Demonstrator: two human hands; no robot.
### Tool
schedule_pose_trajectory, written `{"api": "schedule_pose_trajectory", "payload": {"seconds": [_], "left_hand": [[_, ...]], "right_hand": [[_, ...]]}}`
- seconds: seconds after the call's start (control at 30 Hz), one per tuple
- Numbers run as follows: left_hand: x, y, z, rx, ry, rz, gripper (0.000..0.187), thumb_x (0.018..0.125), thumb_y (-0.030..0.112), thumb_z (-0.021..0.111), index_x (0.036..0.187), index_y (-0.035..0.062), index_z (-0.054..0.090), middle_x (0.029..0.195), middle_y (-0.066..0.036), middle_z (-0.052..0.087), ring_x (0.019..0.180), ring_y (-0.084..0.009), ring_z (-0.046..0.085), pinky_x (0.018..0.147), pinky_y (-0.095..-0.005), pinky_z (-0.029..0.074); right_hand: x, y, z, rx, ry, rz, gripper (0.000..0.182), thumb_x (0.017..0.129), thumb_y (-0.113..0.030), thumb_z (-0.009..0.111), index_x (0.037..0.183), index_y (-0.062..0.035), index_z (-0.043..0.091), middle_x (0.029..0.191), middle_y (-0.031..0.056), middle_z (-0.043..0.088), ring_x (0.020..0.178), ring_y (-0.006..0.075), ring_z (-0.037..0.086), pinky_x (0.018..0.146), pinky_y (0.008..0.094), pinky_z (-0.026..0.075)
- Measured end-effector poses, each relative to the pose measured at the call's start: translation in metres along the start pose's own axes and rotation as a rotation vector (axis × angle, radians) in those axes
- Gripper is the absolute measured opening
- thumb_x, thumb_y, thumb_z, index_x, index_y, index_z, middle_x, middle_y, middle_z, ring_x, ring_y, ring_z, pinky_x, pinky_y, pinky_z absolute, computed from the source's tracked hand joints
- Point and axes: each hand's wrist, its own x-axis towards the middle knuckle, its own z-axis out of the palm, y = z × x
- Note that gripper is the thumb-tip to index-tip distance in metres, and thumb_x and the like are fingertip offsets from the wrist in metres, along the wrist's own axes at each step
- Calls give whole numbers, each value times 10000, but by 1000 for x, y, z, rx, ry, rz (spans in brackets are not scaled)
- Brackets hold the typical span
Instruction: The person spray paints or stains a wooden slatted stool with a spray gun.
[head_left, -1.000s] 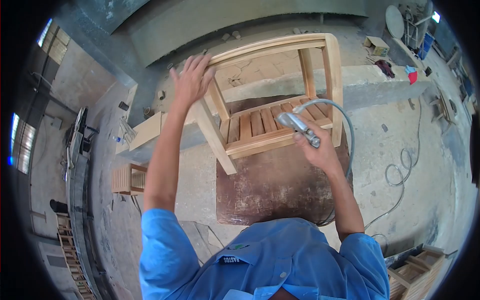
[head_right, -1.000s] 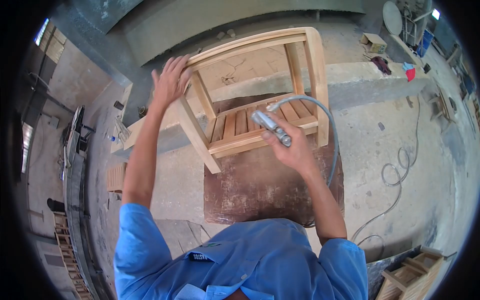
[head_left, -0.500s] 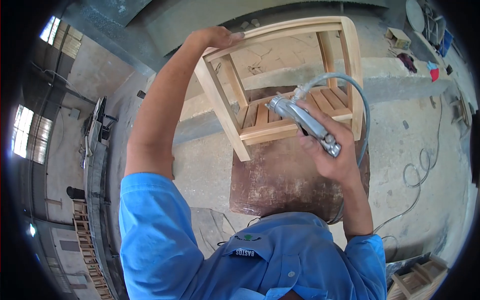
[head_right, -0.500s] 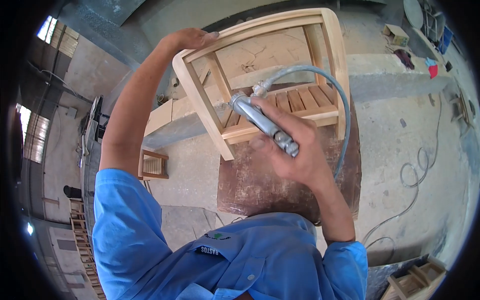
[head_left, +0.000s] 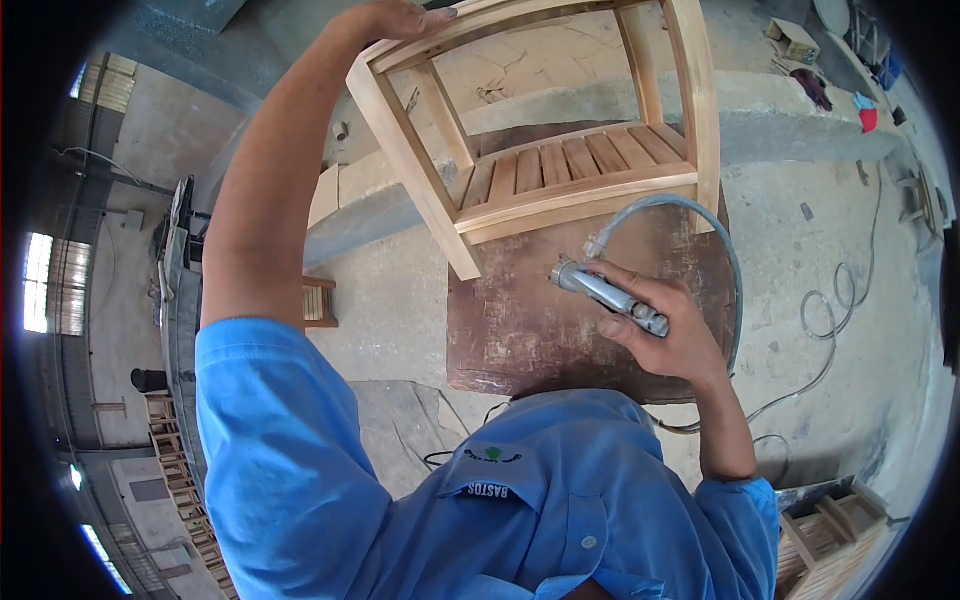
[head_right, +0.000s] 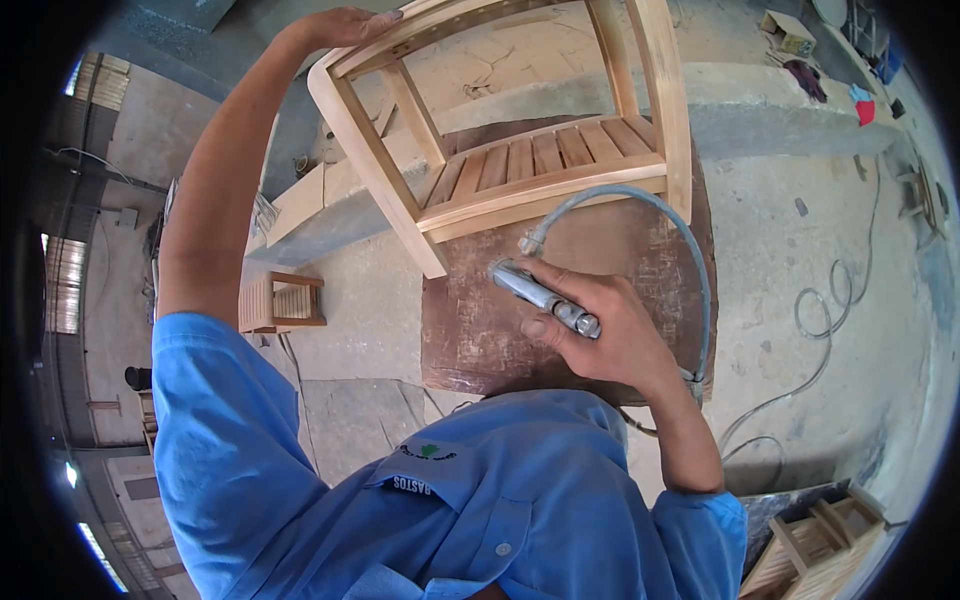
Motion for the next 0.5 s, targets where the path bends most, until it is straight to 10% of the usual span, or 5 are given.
{"api": "schedule_pose_trajectory", "payload": {"seconds": [0.17,0.3,0.37,0.5], "left_hand": [[8,-12,-7,19,-8,-25,1165,770,971,240,1434,63,546,1465,-266,491,1414,-449,392,1200,-499,302],[16,-13,3,45,37,-49,1056,802,917,387,1431,87,556,1408,-277,543,1341,-433,493,1145,-501,382],[0,11,-11,0,-25,-93,1050,811,883,435,1457,58,511,1481,-257,471,1398,-403,426,1168,-496,335],[-18,29,-22,-67,-111,-143,1036,860,841,404,1487,18,451,1566,-236,380,1467,-382,334,1203,-497,262]], "right_hand": [[33,-34,-2,9,125,-208,613,802,-174,793,1361,-7,605,892,182,727,733,221,713,680,330,535],[56,-43,1,-15,250,-381,612,911,-394,730,1331,37,614,848,102,722,729,156,699,687,288,553],[55,-34,4,-11,175,-327,641,760,-142,800,1354,4,607,828,176,703,656,210,673,633,326,517],[37,-22,11,-4,109,-314,643,761,-153,812,1351,2,610,851,188,705,677,232,681,650,338,523]]}}
